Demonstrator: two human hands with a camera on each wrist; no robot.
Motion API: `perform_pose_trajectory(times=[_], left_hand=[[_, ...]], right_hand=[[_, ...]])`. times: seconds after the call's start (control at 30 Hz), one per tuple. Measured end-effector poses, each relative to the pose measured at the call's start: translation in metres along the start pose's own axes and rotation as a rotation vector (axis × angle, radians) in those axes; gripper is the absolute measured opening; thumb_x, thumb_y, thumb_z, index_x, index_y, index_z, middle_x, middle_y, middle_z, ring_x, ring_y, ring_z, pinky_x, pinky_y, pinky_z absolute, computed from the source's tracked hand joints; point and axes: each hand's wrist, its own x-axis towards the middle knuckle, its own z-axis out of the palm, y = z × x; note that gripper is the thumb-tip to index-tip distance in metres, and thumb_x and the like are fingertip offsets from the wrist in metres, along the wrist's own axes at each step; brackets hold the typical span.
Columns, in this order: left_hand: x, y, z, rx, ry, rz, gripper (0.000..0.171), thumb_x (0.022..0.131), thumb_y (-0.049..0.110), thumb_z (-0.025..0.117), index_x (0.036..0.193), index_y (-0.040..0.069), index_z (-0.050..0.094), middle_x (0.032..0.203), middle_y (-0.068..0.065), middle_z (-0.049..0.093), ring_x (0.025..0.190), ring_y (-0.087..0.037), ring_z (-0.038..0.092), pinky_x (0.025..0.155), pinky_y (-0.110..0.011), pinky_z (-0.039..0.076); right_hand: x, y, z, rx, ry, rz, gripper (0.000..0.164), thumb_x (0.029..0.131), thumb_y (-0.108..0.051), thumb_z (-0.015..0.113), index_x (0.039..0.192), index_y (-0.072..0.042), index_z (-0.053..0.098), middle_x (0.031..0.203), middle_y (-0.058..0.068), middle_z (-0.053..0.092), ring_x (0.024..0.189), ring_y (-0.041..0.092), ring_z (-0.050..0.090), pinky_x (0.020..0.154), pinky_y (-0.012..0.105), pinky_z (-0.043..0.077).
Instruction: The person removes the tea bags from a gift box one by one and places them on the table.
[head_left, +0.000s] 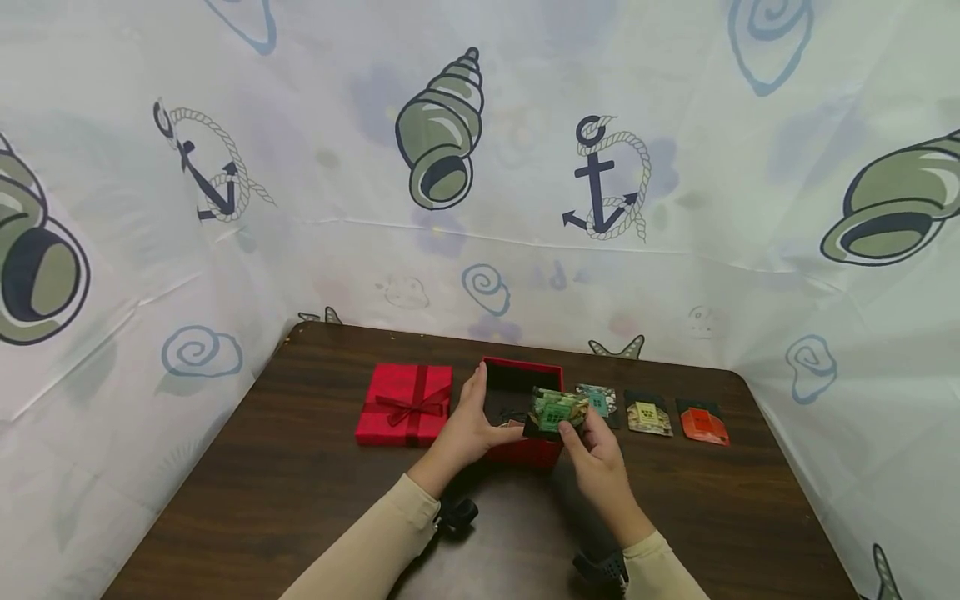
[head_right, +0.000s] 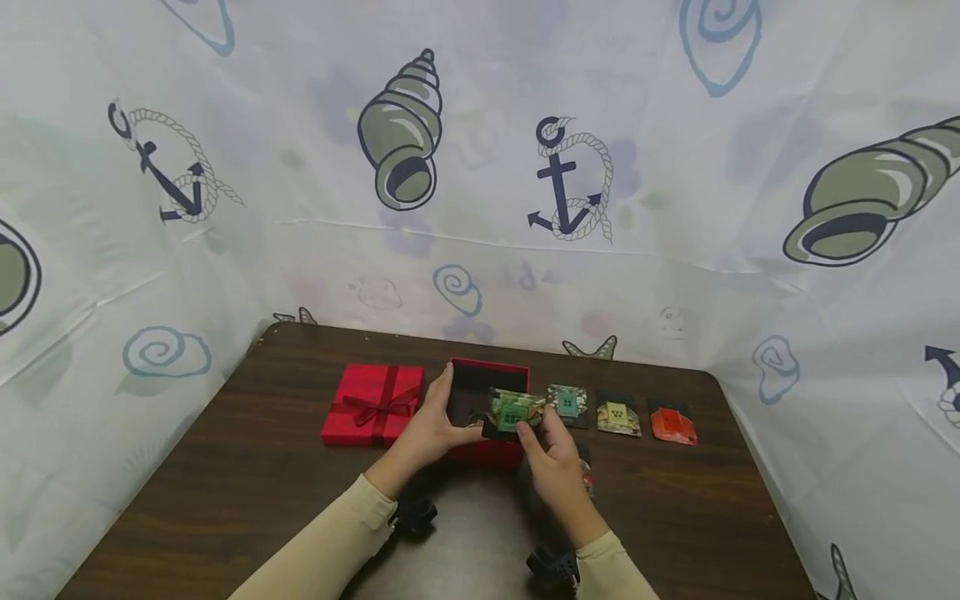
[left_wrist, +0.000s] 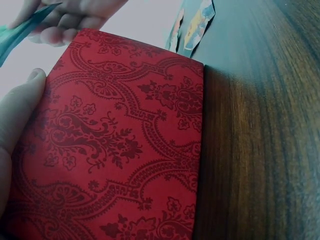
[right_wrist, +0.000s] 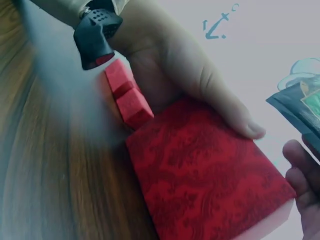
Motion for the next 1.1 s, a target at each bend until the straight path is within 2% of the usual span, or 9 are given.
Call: perform_pose_trajectory(times=[0.13,0.23,0.37,0.47,0.53,0.7,0.87,0.97,1.1], left_hand=[[-0.001,0.001,0.001,0.005,0.005,-0.009,0.141,0.077,0.056,0.096,0.177,0.029,0.002,0.184,-0.011,0.012,0.166,-0.044,0.026,0.123,-0.07,0.04],[-0.001,0.001,0.001,0.006,0.008,-0.015,0.142,0.075,0.058,0.096,0.177,0.031,0.002,0.184,-0.01,0.012,0.166,-0.044,0.024,0.122,-0.071,0.04],[-0.002,0.001,0.002,0.01,0.011,-0.014,0.141,0.076,0.058,0.096,0.177,0.032,0.002,0.184,-0.01,0.012,0.166,-0.044,0.025,0.122,-0.072,0.041],[-0.002,0.001,0.002,0.012,0.011,-0.014,0.142,0.075,0.058,0.097,0.177,0.032,0.002,0.184,-0.01,0.012,0.166,-0.044,0.025,0.122,-0.071,0.041],[-0.002,0.001,0.001,0.013,0.009,-0.015,0.142,0.075,0.059,0.097,0.177,0.032,0.001,0.184,-0.01,0.013,0.166,-0.044,0.025,0.122,-0.071,0.041],[-0.001,0.001,0.0,0.013,0.012,-0.007,0.143,0.075,0.059,0.097,0.177,0.031,0.001,0.184,-0.01,0.013,0.165,-0.044,0.027,0.12,-0.07,0.043],[0.001,0.001,0.0,0.013,0.006,-0.003,0.142,0.075,0.058,0.097,0.177,0.031,0.002,0.184,-0.01,0.013,0.166,-0.043,0.026,0.122,-0.07,0.042],[0.0,0.001,0.001,0.009,0.002,-0.007,0.143,0.075,0.059,0.097,0.177,0.031,0.001,0.184,-0.01,0.012,0.166,-0.043,0.025,0.122,-0.07,0.041],[-0.001,0.0,0.002,0.001,0.008,-0.013,0.144,0.074,0.06,0.098,0.177,0.031,0.001,0.184,-0.009,0.012,0.166,-0.043,0.024,0.123,-0.07,0.041]], right_hand=[[-0.009,0.0,-0.012,0.026,0.058,0.083,0.023,0.116,-0.027,0.057,0.123,-0.006,0.06,0.082,0.005,0.057,0.06,0.029,0.057,0.051,0.038,0.055],[-0.014,0.004,-0.024,0.021,0.129,0.095,0.023,0.114,-0.025,0.061,0.116,-0.002,0.056,0.083,0.006,0.052,0.064,0.027,0.054,0.055,0.034,0.052],[-0.019,0.014,-0.043,0.01,0.205,0.059,0.03,0.11,-0.011,0.066,0.133,-0.003,0.05,0.086,0.006,0.04,0.067,0.017,0.04,0.057,0.031,0.041],[-0.024,0.021,-0.061,0.038,0.253,0.065,0.061,0.107,-0.002,0.067,0.159,-0.014,0.038,0.09,0.006,0.033,0.069,0.014,0.035,0.057,0.03,0.038],[-0.027,0.026,-0.074,0.008,0.279,0.076,0.07,0.107,-0.001,0.067,0.166,-0.019,0.034,0.093,0.004,0.036,0.071,0.013,0.035,0.059,0.028,0.038],[-0.039,0.039,-0.104,-0.15,0.324,0.123,0.053,0.108,-0.009,0.068,0.158,-0.014,0.052,0.109,-0.004,0.053,0.073,0.013,0.038,0.061,0.027,0.038],[-0.048,0.055,-0.124,-0.206,0.407,0.171,0.034,0.109,-0.012,0.068,0.142,-0.007,0.068,0.125,-0.003,0.067,0.072,0.013,0.044,0.063,0.028,0.039],[-0.051,0.063,-0.132,-0.257,0.415,0.241,0.026,0.111,-0.018,0.066,0.133,-0.008,0.074,0.131,0.005,0.07,0.092,0.002,0.055,0.074,0.017,0.044],[-0.05,0.07,-0.14,-0.342,0.349,0.367,0.029,0.113,-0.027,0.062,0.133,-0.01,0.074,0.145,0.009,0.067,0.111,-0.003,0.054,0.085,0.012,0.044]])
